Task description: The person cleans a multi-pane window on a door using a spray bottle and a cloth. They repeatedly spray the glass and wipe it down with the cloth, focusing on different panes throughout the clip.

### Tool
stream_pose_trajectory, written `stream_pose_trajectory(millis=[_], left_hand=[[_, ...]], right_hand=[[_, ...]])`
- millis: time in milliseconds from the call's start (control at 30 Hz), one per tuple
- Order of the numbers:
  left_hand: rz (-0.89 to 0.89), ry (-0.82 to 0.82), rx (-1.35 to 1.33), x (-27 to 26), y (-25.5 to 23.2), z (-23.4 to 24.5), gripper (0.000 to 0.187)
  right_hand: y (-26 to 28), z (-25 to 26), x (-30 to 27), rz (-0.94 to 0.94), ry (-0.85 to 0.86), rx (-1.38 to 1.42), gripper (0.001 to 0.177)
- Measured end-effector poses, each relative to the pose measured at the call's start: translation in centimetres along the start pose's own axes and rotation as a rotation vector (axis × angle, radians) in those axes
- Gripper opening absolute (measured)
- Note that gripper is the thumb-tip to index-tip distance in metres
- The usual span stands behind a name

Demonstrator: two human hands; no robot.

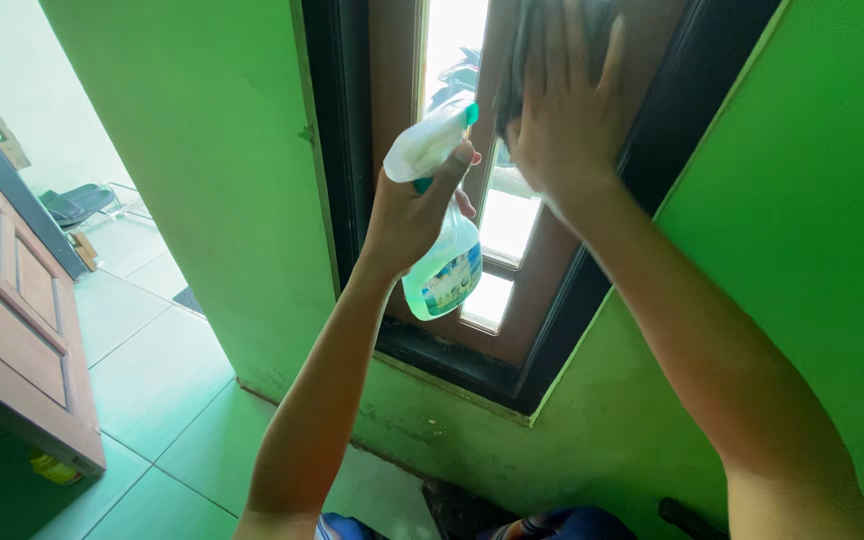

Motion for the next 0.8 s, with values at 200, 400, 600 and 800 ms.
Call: stream_pose_trajectory(millis=[200, 400, 600, 800], left_hand=[[0.105, -0.022, 0.009, -1.6, 1.9, -0.4, 0.042], [0.032, -0.011, -0.091, -4.0, 2.7, -0.6, 0.035], [0.179, -0.048, -0.042, -6.9, 4.3, -0.2, 0.030], [0.193, -0.054, 0.020, -7.1, 3.5, -0.2, 0.031]], right_hand=[[1.4, -0.8, -1.4, -0.020, 0.008, 0.032, 0.088], [8.2, -3.8, -11.3, 0.055, 0.173, -0.013, 0.092], [9.6, -5.4, -13.4, 0.104, 0.177, -0.027, 0.084], [5.3, -3.1, -6.6, -0.017, 0.098, 0.068, 0.080]])
Point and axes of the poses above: each hand's wrist, its own x-axis towards the middle knuckle, its own z-axis out of the back of the hand, y = z × x, the point moved 6 cm from there along x, towards the middle knuckle, and after that the axes turned 13 degrees about y, right-handed, at the moved point
